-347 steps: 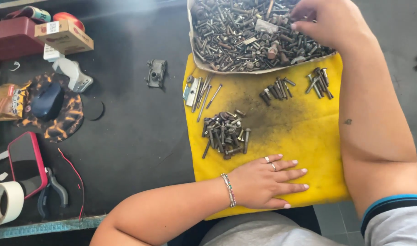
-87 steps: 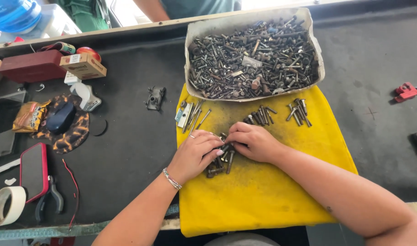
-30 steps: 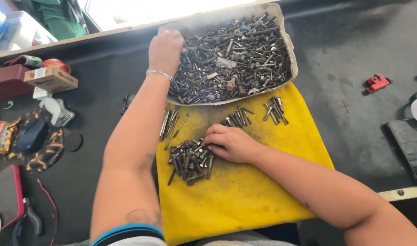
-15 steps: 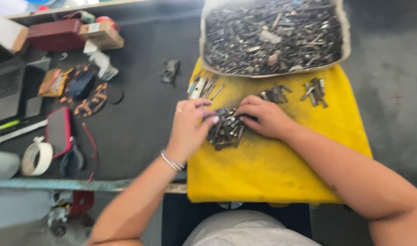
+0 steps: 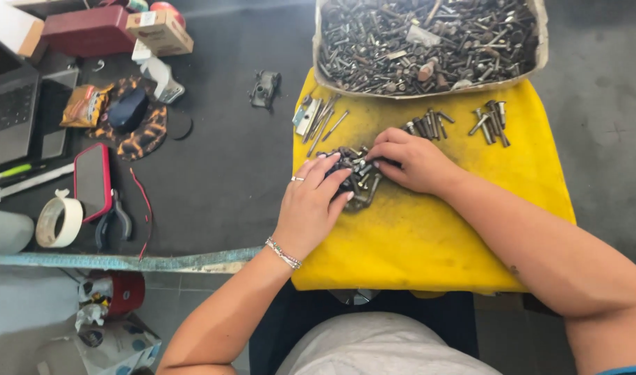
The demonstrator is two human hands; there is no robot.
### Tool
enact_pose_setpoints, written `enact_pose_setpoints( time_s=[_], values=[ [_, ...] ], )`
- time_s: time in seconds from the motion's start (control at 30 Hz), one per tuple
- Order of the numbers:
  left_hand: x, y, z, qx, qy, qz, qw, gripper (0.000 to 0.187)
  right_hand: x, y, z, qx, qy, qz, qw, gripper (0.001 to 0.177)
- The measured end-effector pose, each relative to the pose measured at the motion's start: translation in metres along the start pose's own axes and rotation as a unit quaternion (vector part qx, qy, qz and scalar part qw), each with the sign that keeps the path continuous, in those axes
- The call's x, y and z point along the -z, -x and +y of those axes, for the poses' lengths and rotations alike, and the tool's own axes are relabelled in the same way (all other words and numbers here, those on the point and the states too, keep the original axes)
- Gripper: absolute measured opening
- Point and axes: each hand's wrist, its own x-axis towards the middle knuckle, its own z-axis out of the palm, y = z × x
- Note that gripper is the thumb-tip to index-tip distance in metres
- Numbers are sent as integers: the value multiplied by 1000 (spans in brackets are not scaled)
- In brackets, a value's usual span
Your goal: The person sorts small metal parts from a large container onto a yellow cloth on a workbench. They pick up individual pieces, inspect them, and place them into small piles by type or size. Another person is visible in the background holding an apple.
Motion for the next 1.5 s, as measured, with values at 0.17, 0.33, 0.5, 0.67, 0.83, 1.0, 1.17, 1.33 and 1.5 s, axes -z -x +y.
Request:
enact_pose_setpoints(
  time_s=[0.17, 0.33, 0.5, 0.67, 0.83, 1.0, 1.17, 1.33, 1.5],
  values=[
    [-1, -13, 9, -40, -1, -36, 999, 34, 3, -2, 0, 4, -8, 1, 1000, 18],
    [-31, -18, 22, -124, -36, -30, 991, 34, -1, -2, 2, 7, -24, 5, 1000, 17],
    [-65, -16, 55, -257, 89, 0, 962, 25, 4, -4, -1, 32, -40, 31, 998, 13],
    [-81, -49, 59, -301, 71, 42, 950, 25, 7, -7, -2, 49, -22, 72, 996, 11],
    [-80, -52, 35, -311, 53, 64, 947, 26, 26, -5, 17, 95, 73, 113, 986, 12],
    [-72, -45, 38, -309, 141, 54, 939, 30, 32, 1, 55, 58, 207, 184, 959, 20],
    [-101, -20, 39, -332, 164, 7, 929, 40, 56, 11, 85, -2, 282, 206, 937, 20],
    [-97, -16, 41, -336, 152, -30, 929, 45, 90, 7, 112, -96, 329, 175, 923, 31],
    [-72, -26, 43, -339, 66, -207, 916, 54, 106, -26, 139, -201, 375, 31, 905, 46]
  ],
)
